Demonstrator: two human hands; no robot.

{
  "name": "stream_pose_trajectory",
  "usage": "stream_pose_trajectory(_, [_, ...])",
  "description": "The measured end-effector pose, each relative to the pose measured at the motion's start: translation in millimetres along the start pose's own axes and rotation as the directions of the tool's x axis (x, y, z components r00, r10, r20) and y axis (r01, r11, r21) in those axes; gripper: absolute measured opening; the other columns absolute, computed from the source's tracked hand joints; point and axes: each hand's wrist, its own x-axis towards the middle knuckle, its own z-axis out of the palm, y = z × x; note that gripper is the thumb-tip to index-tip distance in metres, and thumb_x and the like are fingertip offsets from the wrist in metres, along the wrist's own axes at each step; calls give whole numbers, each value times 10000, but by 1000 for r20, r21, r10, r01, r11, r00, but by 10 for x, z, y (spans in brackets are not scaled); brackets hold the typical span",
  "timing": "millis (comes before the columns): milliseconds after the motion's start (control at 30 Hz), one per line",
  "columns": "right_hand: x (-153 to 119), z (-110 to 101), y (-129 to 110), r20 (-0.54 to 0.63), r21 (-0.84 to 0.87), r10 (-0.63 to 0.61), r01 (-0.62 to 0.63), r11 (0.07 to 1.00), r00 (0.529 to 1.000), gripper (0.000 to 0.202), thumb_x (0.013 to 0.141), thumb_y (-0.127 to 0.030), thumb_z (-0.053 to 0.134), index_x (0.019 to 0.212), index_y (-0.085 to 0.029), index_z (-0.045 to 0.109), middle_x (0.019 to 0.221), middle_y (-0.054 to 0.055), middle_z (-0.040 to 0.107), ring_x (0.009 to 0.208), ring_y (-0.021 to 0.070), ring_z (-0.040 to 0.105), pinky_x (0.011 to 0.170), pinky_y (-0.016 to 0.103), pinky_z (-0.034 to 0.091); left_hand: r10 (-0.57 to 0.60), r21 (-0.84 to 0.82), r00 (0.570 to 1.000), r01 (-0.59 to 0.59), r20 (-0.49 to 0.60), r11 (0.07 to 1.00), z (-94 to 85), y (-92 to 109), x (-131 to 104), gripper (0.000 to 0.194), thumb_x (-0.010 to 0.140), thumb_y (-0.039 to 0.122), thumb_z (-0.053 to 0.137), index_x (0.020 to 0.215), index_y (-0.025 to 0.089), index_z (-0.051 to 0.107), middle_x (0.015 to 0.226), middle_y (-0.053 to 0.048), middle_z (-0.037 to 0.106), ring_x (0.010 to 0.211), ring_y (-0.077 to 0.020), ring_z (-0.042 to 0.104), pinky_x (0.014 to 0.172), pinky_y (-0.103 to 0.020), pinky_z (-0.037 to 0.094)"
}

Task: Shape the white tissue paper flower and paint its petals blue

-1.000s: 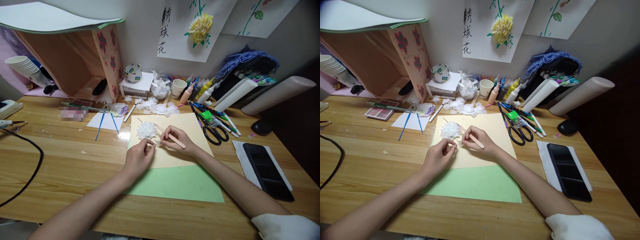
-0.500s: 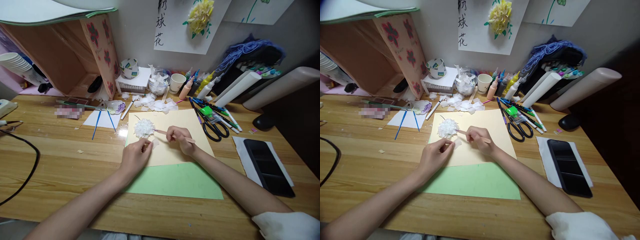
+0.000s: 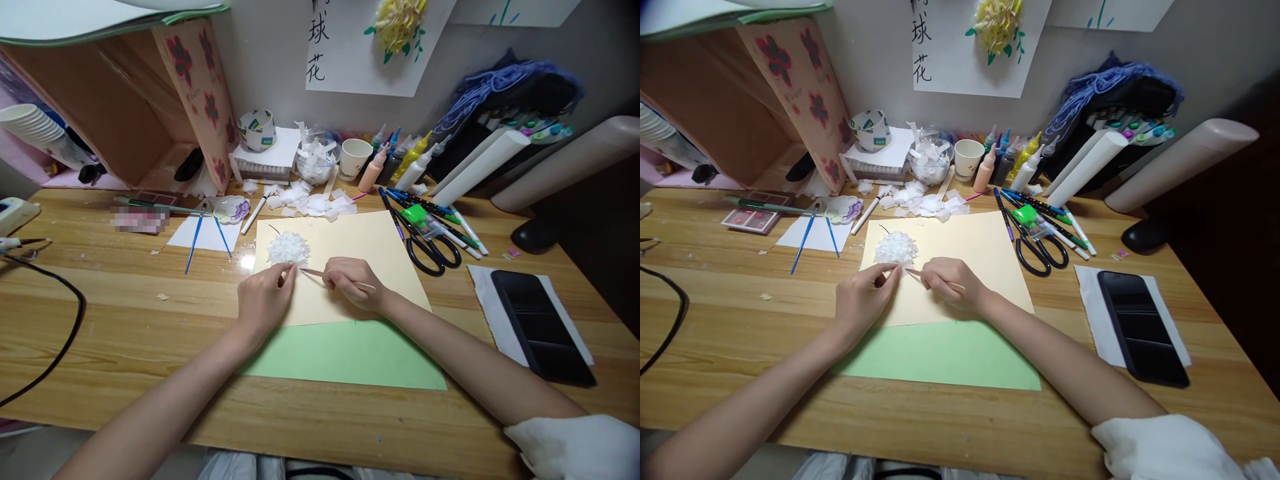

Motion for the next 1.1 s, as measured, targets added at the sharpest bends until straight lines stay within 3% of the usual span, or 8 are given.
stream_pose_trajectory(600, [62,13,-10,101,-67,51,-45,997,994,340,984,-323,331,733,-204,526,679,18,540,654,136,503,653,260,402,-81,-24,996,81,32,996,-32,20,61,194,836,345,566,911,213,687,570,24,593,530,-128,524,546,-228,278])
stream_pose_trajectory(833, [47,15,-4,94,-16,109,-108,994,990,366,985,-347,324,730,-196,537,691,15,544,674,132,504,678,260,399,-92,10,987,92,134,996,-63,33,18,314,845,362,492,584,188,504,514,12,535,490,-124,451,535,-250,235])
stream_pose_trajectory(967, [61,51,-11,60,111,243,-248,962,968,399,979,-392,328,699,-191,527,673,6,545,659,123,505,674,262,397,-67,82,980,52,187,995,-59,28,13,333,839,320,452,543,185,523,520,-22,572,510,-144,464,540,-273,204])
stream_pose_trajectory(1100, [165,133,-29,-14,424,506,-453,784,862,434,952,-490,340,650,-201,453,570,-12,557,497,101,453,512,244,365,-77,106,973,55,220,993,-70,44,24,324,828,302,434,563,180,576,560,-42,622,539,-154,496,544,-274,207])
